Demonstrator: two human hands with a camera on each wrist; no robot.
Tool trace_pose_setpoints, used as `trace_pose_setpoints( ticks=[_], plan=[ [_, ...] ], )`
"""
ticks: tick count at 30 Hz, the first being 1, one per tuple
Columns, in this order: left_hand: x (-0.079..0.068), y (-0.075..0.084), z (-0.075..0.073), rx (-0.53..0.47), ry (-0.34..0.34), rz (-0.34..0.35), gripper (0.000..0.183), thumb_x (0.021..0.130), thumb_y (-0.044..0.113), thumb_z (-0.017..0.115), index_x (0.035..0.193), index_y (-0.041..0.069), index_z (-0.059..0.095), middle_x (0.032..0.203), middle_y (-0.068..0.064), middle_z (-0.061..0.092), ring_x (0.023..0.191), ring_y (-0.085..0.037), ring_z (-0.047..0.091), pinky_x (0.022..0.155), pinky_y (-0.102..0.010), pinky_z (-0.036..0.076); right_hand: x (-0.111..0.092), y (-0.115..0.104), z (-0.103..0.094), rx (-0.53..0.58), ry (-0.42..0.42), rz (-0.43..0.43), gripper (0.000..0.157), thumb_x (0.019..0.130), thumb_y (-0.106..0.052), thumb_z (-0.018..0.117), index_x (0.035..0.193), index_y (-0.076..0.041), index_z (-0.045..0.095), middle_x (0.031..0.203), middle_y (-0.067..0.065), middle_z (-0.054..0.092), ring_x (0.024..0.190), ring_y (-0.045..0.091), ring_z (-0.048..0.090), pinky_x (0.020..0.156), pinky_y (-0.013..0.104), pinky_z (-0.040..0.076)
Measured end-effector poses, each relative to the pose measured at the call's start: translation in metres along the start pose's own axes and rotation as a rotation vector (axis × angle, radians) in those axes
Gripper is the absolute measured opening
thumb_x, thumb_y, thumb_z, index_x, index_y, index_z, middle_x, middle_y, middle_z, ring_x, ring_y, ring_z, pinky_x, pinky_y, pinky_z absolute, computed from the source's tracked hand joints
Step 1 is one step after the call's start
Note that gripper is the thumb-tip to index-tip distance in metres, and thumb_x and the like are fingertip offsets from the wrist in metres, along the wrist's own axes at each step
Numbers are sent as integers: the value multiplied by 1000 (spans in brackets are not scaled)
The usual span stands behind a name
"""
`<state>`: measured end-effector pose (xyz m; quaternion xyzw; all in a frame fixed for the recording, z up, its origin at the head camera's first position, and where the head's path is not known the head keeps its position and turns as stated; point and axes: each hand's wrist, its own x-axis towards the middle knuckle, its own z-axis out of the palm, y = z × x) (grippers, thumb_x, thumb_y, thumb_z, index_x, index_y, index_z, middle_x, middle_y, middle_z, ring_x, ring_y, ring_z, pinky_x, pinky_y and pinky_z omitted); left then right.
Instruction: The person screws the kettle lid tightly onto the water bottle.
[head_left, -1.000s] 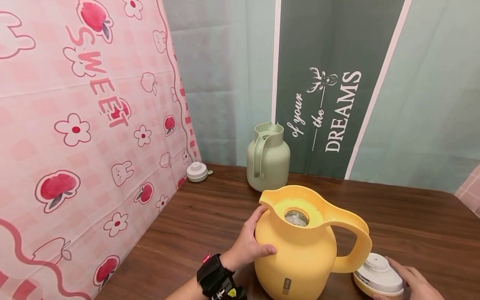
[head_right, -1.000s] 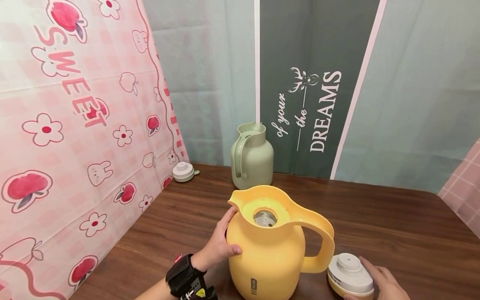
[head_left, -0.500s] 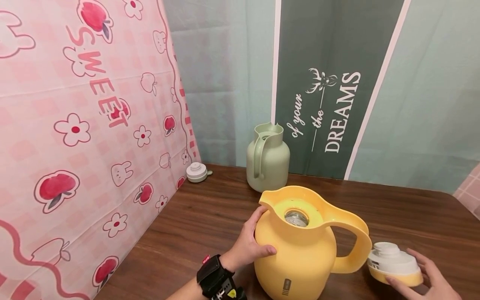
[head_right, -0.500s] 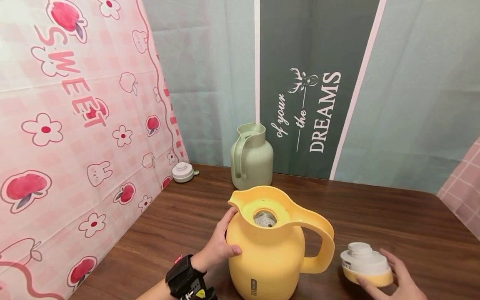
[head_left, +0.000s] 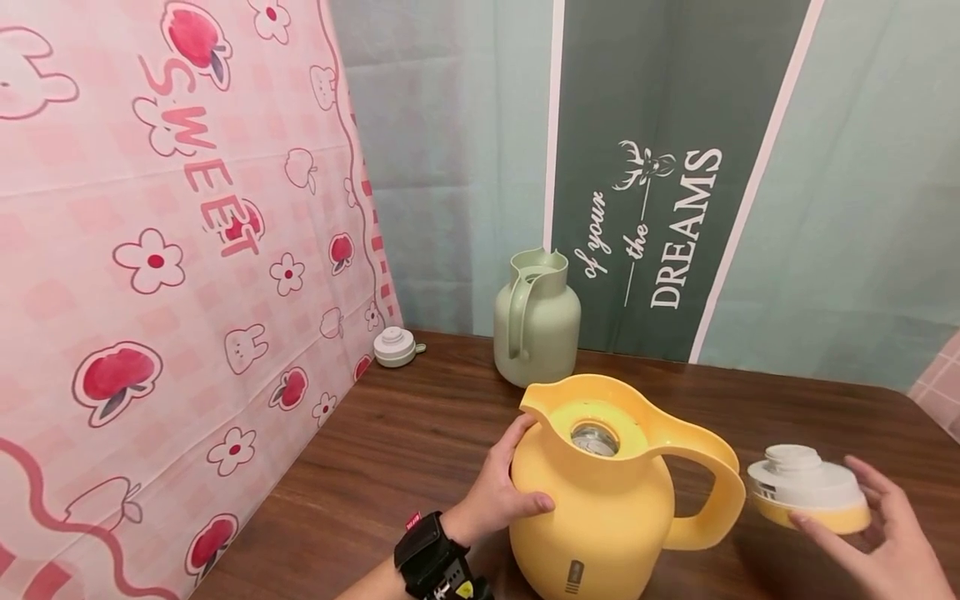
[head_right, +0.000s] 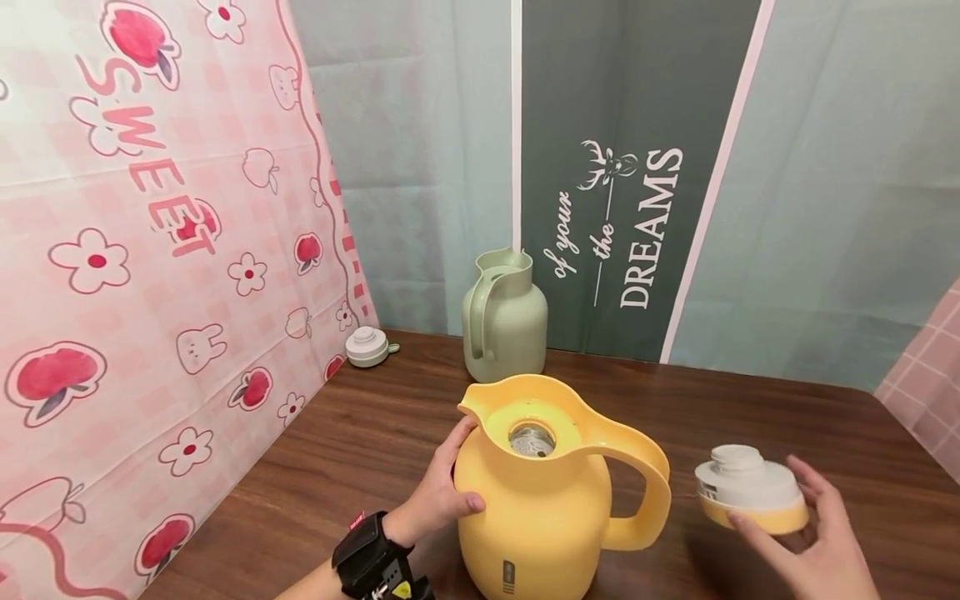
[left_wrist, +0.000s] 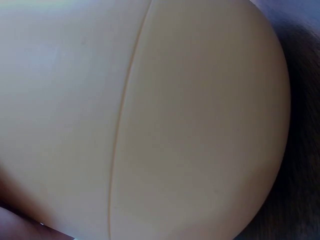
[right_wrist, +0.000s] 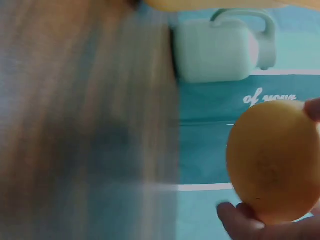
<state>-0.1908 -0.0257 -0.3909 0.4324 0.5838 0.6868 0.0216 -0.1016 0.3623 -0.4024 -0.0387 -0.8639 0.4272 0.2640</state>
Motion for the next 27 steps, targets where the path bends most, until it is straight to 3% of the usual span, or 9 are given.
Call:
trace_pose_setpoints(
  ticks=[2, 4, 9, 12, 17, 22, 27],
  plan=[
    [0, 0, 1, -3, -1, 2, 84, 81, 58, 66, 143, 13, 31, 130, -8, 49, 113, -21, 54, 93, -37, 47, 4, -7, -2, 85, 60, -40, 89, 77, 14, 70, 148, -13, 24, 111, -19, 39, 87, -19, 44, 69, -1, 39],
    [1, 0, 1, -5, -1, 1, 84, 81, 58, 66, 143, 13, 31, 130, -8, 49, 113, -21, 54, 93, -37, 47, 10, -16, -5, 281, 101, -72, 87, 73, 24, 64, 143, -18, 32, 113, -14, 43, 93, -15, 48, 74, 0, 39],
    [1, 1, 2, 13, 5, 0, 85, 80, 59, 66, 143, 13, 32, 130, -7, 50, 113, -20, 54, 93, -36, 47, 30, -49, -11, 684, 161, -195, 78, 67, 37, 49, 131, -7, 43, 122, 2, 52, 102, 2, 56, 78, 6, 44],
    [2, 1, 2, 25, 7, 0, 85, 80, 60, 66, 143, 14, 32, 130, -7, 50, 113, -20, 54, 93, -36, 47, 43, -72, -16, 563, 138, -287, 78, 67, 38, 48, 136, 1, 41, 127, 4, 51, 106, 6, 55, 78, 8, 45],
    [1, 2, 3, 24, 6, -2, 85, 80, 60, 65, 143, 14, 32, 130, -7, 49, 113, -20, 54, 93, -36, 47, 58, -117, -20, 180, 96, -366, 80, 74, 28, 58, 144, -6, 38, 132, -1, 46, 105, 3, 49, 77, 4, 40],
    [2, 2, 2, 27, 3, 3, 84, 80, 60, 65, 143, 15, 32, 131, -7, 49, 113, -20, 54, 93, -36, 47, 71, -162, -15, 116, -5, -449, 81, 72, 22, 66, 143, -8, 40, 135, 0, 44, 106, 8, 45, 75, 5, 42],
    [0, 1, 2, 31, 7, 2, 83, 81, 58, 65, 143, 14, 32, 130, -8, 50, 112, -20, 55, 92, -36, 47, 80, -201, -7, 7, -133, -553, 75, 68, 9, 78, 135, -13, 51, 118, -8, 55, 96, 4, 49, 70, 9, 43]
  ],
)
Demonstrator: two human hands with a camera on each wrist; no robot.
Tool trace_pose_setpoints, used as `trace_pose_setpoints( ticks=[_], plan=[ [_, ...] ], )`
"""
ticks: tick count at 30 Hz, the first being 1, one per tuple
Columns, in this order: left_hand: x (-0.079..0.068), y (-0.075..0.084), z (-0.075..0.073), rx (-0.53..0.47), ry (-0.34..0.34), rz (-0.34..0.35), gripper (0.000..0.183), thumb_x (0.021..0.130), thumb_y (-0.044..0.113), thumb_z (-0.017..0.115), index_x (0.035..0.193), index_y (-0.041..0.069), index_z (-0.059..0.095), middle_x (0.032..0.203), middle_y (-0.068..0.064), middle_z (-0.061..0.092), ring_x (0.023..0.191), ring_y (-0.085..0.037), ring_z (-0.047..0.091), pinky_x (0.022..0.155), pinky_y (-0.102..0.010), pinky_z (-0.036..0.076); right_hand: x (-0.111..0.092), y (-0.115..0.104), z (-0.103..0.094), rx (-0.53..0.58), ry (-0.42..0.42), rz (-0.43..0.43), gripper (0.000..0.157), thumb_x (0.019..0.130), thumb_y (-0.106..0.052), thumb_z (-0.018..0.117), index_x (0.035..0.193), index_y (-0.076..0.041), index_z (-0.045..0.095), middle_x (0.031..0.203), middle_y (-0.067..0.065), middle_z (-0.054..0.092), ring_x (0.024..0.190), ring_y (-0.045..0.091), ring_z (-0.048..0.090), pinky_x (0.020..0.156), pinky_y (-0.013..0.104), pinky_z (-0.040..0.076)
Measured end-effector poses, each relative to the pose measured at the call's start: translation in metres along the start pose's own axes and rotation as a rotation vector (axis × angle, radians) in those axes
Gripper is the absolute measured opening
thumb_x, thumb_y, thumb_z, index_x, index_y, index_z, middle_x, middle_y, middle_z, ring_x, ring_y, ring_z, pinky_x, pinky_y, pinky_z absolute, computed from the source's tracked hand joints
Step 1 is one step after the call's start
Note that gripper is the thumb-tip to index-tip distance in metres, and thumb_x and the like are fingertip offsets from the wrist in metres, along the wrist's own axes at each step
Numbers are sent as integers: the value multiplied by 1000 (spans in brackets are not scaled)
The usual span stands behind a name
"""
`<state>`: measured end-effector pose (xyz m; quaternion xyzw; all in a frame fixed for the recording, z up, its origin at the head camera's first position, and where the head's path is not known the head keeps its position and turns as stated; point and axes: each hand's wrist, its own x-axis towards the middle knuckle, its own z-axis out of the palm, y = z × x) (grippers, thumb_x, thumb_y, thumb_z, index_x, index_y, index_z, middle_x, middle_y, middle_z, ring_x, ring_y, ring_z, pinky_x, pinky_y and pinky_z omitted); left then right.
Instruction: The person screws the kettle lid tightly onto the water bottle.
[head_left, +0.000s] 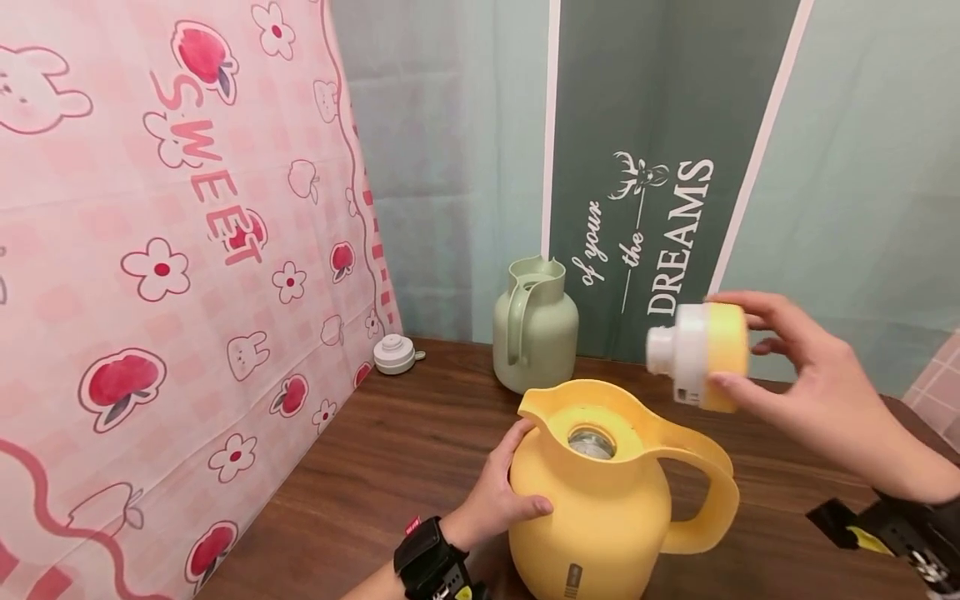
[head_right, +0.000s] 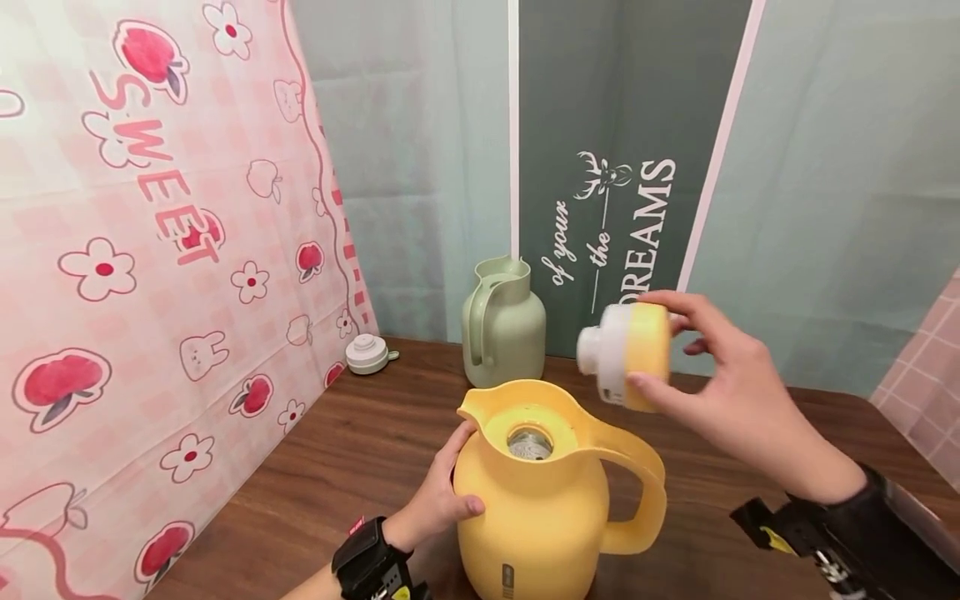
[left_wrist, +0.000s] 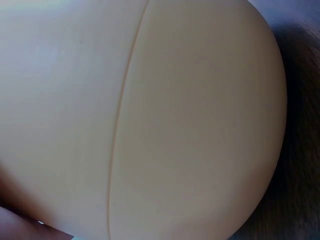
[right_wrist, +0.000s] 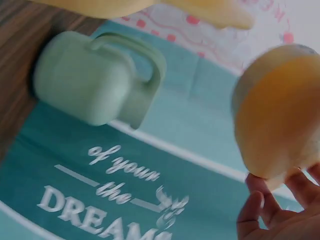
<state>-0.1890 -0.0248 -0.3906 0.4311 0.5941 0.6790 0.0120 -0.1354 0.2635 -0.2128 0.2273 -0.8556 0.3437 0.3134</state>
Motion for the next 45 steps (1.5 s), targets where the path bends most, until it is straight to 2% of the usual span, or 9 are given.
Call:
trace_pose_setpoints(
  ticks=[3, 6, 10, 13, 17, 22, 26, 33, 45],
  plan=[
    [-2, 0, 0, -17, 2, -10, 83, 82, 57, 65, 143, 13, 32, 129, -8, 50, 111, -20, 55, 91, -37, 48, 15, -14, 8, -84, -70, -116, 73, 65, 0, 83, 130, -19, 56, 101, -11, 59, 90, 2, 49, 74, 13, 37],
    [-3, -1, 0, -27, 1, -19, 83, 82, 57, 65, 143, 12, 31, 128, -8, 51, 110, -20, 56, 90, -37, 49, 26, -24, 15, -136, -146, -209, 67, 66, -8, 85, 126, -22, 58, 89, -11, 58, 83, 2, 48, 67, 16, 38],
    [-3, -1, 0, -27, -3, -31, 83, 82, 58, 65, 143, 13, 31, 129, -6, 50, 111, -20, 56, 90, -36, 49, 36, -35, 21, -177, -235, -275, 57, 72, -16, 82, 124, -21, 59, 92, -15, 58, 77, 3, 47, 56, 17, 41],
    [-2, -1, 0, -30, -10, -33, 83, 82, 58, 64, 143, 13, 31, 130, -6, 50, 112, -20, 55, 91, -36, 48, 41, -41, 25, -239, -272, -317, 51, 75, -22, 80, 122, -19, 61, 95, -17, 59, 76, 2, 49, 65, 24, 41],
    [-1, -1, 0, -29, -15, -20, 82, 82, 57, 65, 143, 12, 31, 129, -7, 50, 110, -20, 56, 90, -36, 49, 45, -47, 32, -356, -336, -338, 44, 76, -33, 76, 116, -20, 65, 97, -16, 63, 81, 3, 52, 73, 34, 34],
    [-1, -1, 0, -25, -14, -22, 82, 83, 55, 66, 143, 13, 31, 126, -7, 51, 107, -19, 57, 88, -36, 50, 47, -53, 45, -461, -399, -371, 39, 76, -42, 70, 109, -23, 69, 92, -16, 62, 80, 5, 51, 74, 35, 32],
    [-1, 0, 1, -20, -15, -24, 80, 84, 55, 64, 143, 13, 31, 126, -7, 51, 107, -19, 57, 87, -37, 50, 49, -57, 54, -479, -422, -400, 41, 77, -48, 67, 107, -21, 70, 85, -16, 58, 77, 6, 50, 74, 35, 34],
    [-1, -2, 2, -6, -10, -14, 80, 83, 57, 63, 143, 14, 31, 128, -7, 50, 109, -19, 56, 88, -37, 50, 45, -58, 63, -510, -474, -410, 48, 77, -55, 66, 107, -19, 72, 83, -14, 57, 77, 9, 53, 76, 37, 36],
    [-1, -1, 0, -23, -19, -42, 80, 84, 58, 62, 143, 14, 30, 130, -6, 49, 112, -21, 56, 89, -38, 49, 41, -58, 72, -565, -461, -425, 46, 79, -56, 62, 104, -18, 72, 79, -12, 57, 77, 12, 55, 77, 39, 38]
  ],
)
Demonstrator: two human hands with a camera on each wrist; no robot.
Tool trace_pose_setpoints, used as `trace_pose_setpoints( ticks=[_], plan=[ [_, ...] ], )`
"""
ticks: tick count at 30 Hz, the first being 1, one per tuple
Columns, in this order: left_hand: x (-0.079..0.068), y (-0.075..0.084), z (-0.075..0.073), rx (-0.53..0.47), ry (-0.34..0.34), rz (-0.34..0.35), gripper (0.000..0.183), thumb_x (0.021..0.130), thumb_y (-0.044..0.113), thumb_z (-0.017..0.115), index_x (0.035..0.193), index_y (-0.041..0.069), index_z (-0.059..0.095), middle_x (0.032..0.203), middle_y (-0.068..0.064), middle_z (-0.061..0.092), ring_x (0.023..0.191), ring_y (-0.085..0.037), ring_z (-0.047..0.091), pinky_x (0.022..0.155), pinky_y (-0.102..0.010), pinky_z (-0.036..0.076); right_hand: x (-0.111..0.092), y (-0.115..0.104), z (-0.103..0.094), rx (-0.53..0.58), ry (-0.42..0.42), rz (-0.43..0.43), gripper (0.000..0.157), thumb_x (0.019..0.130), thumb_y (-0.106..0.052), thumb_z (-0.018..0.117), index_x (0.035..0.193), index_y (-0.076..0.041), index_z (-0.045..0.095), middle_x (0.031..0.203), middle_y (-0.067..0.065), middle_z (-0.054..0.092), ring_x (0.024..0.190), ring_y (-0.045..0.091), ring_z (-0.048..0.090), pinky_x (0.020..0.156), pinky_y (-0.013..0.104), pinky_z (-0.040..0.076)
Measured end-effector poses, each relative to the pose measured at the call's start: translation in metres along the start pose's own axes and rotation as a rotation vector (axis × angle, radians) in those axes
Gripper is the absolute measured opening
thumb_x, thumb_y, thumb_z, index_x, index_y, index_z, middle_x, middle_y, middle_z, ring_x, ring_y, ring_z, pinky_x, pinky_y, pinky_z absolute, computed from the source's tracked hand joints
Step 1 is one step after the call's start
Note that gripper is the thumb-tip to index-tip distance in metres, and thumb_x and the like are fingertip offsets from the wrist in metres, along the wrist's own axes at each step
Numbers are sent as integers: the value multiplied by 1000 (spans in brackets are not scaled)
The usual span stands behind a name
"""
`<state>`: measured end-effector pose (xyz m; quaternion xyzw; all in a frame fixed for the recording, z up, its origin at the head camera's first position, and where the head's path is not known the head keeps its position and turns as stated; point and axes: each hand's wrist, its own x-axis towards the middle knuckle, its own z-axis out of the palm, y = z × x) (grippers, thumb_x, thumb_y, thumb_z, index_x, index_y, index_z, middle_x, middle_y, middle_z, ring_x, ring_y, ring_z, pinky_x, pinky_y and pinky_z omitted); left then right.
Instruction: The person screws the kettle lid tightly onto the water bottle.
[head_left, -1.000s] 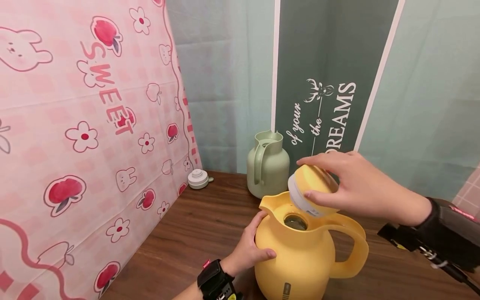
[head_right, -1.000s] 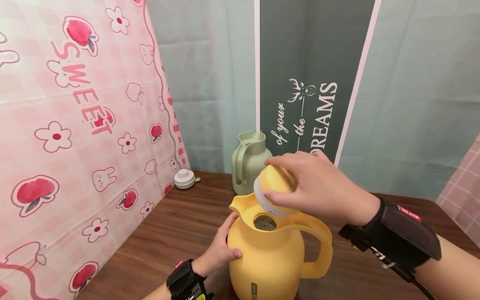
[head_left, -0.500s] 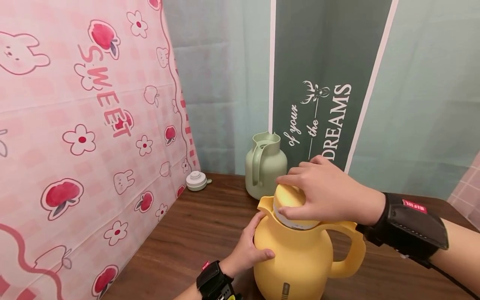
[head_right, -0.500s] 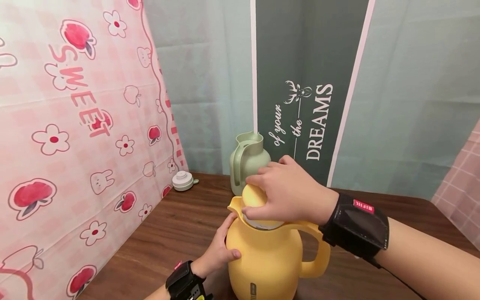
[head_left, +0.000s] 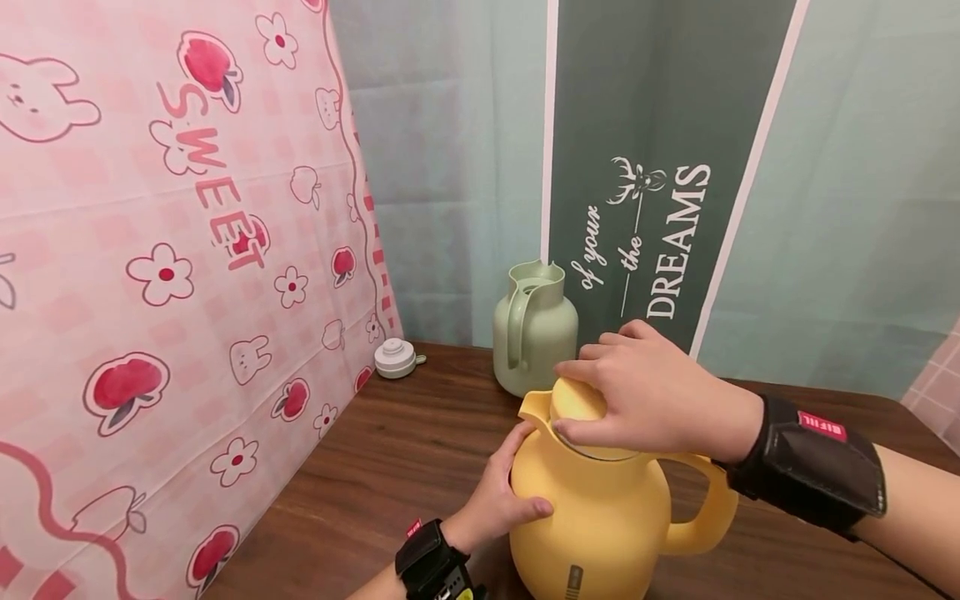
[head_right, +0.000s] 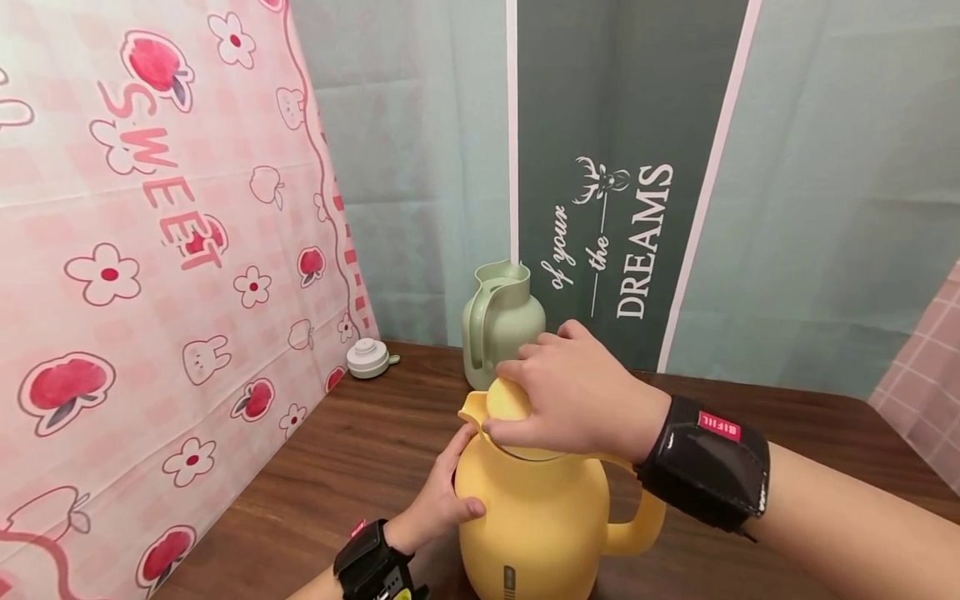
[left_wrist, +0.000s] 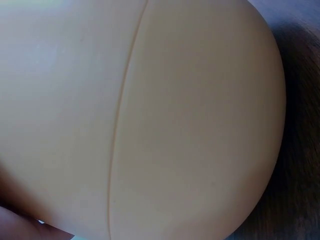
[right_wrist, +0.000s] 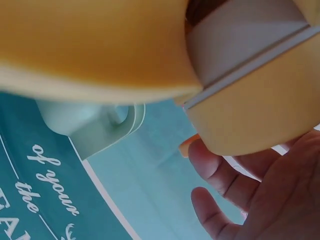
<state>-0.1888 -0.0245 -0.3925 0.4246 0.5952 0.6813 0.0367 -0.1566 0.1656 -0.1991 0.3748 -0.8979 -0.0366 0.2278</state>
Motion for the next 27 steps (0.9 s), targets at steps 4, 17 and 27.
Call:
trace_pose_setpoints(
  ticks=[4, 17, 27],
  plan=[
    [0, -1, 0, -15, -9, 0, 79, 84, 57, 63, 143, 15, 30, 131, -7, 49, 112, -22, 56, 89, -39, 49, -1, -2, 1, -21, -8, 7, 49, 80, -56, 61, 107, -17, 72, 82, -10, 59, 80, 14, 56, 76, 38, 38],
    [0, -1, 0, -9, -9, 32, 80, 84, 55, 64, 143, 13, 29, 128, -9, 50, 110, -21, 57, 86, -39, 51, -9, -6, 0, -36, -114, -2, 70, 90, -68, 39, 131, -14, 58, 103, -2, 62, 88, 19, 53, 72, 36, 42],
    [1, -1, 1, -15, -4, 11, 82, 82, 57, 65, 142, 13, 30, 128, -9, 51, 110, -22, 58, 87, -39, 51, -15, -5, 5, -45, -96, -8, 75, 90, -69, 37, 135, -11, 53, 106, -3, 61, 93, 18, 52, 76, 34, 43]
  ],
)
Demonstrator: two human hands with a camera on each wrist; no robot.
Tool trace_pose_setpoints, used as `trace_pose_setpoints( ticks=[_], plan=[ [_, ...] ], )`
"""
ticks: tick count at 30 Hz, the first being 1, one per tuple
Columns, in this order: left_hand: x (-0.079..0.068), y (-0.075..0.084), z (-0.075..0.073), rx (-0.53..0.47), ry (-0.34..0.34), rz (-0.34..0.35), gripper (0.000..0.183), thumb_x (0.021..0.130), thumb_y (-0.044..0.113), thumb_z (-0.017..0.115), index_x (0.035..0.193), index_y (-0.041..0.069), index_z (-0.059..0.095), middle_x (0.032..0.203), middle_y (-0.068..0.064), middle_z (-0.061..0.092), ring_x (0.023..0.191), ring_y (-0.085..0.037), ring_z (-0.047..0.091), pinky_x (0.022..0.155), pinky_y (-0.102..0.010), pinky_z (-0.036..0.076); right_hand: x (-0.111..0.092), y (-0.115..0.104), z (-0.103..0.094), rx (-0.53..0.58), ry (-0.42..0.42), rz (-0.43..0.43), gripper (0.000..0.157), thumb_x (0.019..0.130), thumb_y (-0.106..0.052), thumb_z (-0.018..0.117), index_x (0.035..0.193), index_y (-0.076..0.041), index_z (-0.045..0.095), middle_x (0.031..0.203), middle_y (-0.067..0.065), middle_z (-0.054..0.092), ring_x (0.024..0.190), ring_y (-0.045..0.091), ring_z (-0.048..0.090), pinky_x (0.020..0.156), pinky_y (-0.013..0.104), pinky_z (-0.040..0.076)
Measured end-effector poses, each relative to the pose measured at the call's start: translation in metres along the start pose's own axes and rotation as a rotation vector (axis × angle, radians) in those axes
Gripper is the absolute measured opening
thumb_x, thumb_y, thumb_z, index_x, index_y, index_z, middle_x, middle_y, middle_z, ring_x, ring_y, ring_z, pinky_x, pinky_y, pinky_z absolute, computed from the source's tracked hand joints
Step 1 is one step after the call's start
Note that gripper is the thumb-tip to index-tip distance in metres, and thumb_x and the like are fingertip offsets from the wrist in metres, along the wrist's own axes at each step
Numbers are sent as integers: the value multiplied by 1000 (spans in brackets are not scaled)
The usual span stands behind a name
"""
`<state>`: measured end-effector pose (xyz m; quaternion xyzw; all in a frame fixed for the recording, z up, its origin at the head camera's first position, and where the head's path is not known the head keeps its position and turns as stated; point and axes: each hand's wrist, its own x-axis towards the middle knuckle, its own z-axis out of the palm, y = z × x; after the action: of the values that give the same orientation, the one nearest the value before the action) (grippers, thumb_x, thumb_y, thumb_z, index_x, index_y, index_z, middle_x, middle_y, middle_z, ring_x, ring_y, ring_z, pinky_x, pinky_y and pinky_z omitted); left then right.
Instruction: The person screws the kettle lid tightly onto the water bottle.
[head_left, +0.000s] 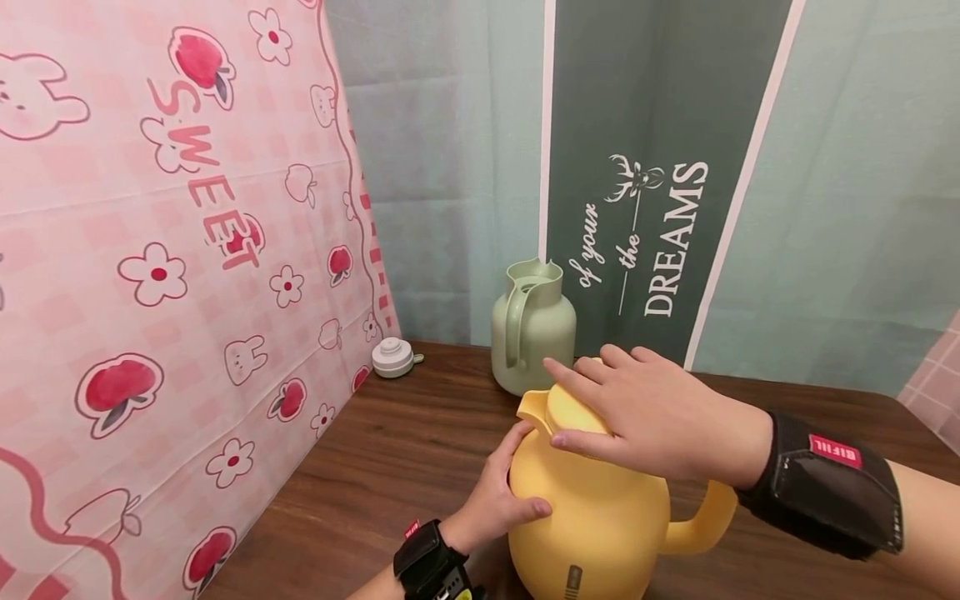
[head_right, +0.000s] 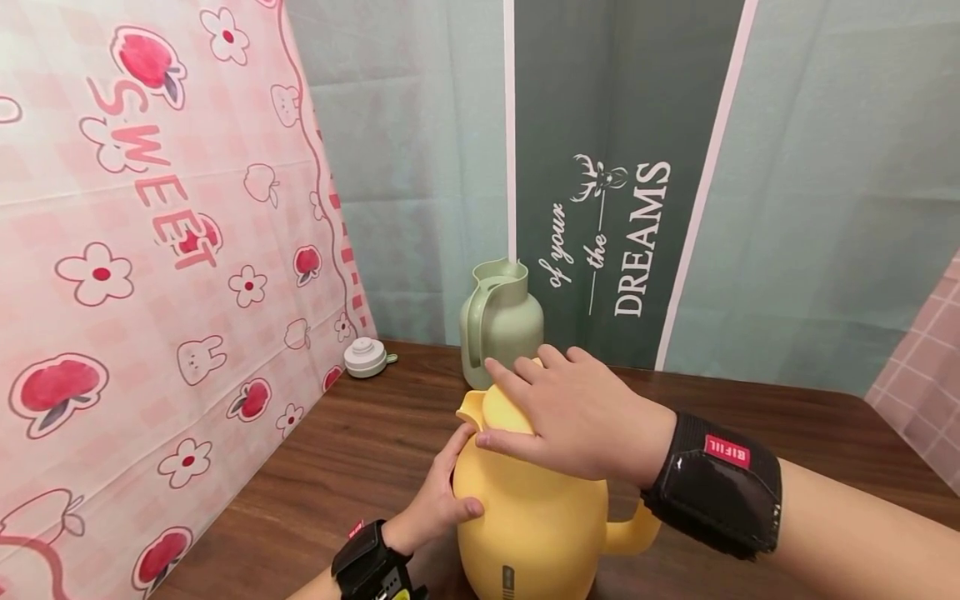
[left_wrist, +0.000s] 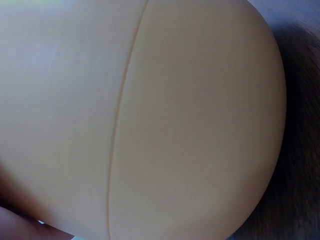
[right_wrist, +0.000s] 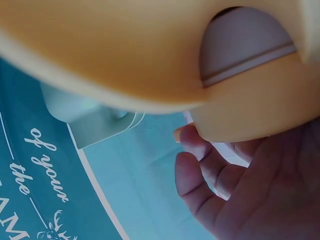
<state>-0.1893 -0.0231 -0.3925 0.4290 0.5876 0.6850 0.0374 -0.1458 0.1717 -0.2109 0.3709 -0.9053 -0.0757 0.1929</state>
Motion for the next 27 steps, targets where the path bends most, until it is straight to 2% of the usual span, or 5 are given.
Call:
trace_pose_setpoints(
  ticks=[7, 13, 18, 23, 27],
  plan=[
    [0, 1, 0, -22, -8, 2, 81, 84, 56, 64, 143, 13, 30, 129, -9, 51, 111, -24, 57, 88, -40, 50, 1, 2, -2, 5, -10, -9, 78, 87, -73, 37, 129, -12, 58, 109, -3, 61, 94, 19, 53, 78, 37, 45],
    [0, 0, -1, -30, -10, 2, 81, 84, 55, 64, 143, 13, 29, 130, -10, 50, 112, -24, 57, 89, -40, 50, 1, 8, -18, 72, -132, 24, 83, 81, -81, 35, 137, -22, 52, 119, -5, 57, 98, 17, 56, 78, 40, 45],
    [-1, 0, -1, -29, -3, -4, 81, 83, 56, 65, 142, 12, 30, 127, -10, 51, 110, -24, 57, 89, -40, 50, 3, 16, -33, 145, -222, 2, 86, 73, -83, 48, 138, -27, 49, 133, -5, 51, 114, 19, 51, 88, 46, 43],
    [-1, 0, -1, -16, 3, -17, 82, 83, 58, 64, 143, 14, 30, 127, -8, 51, 110, -24, 57, 89, -40, 50, 8, 22, -40, 301, -339, -87, 83, 73, -57, 72, 144, -30, 39, 148, -6, 35, 135, 22, 33, 104, 51, 33],
    [-1, 1, -1, -11, 2, -9, 82, 83, 57, 63, 143, 14, 29, 129, -8, 50, 112, -24, 56, 91, -40, 49, 12, 25, -42, 366, -384, -133, 85, 72, -33, 76, 146, -31, 35, 151, -7, 29, 138, 21, 28, 105, 51, 31]
  ],
)
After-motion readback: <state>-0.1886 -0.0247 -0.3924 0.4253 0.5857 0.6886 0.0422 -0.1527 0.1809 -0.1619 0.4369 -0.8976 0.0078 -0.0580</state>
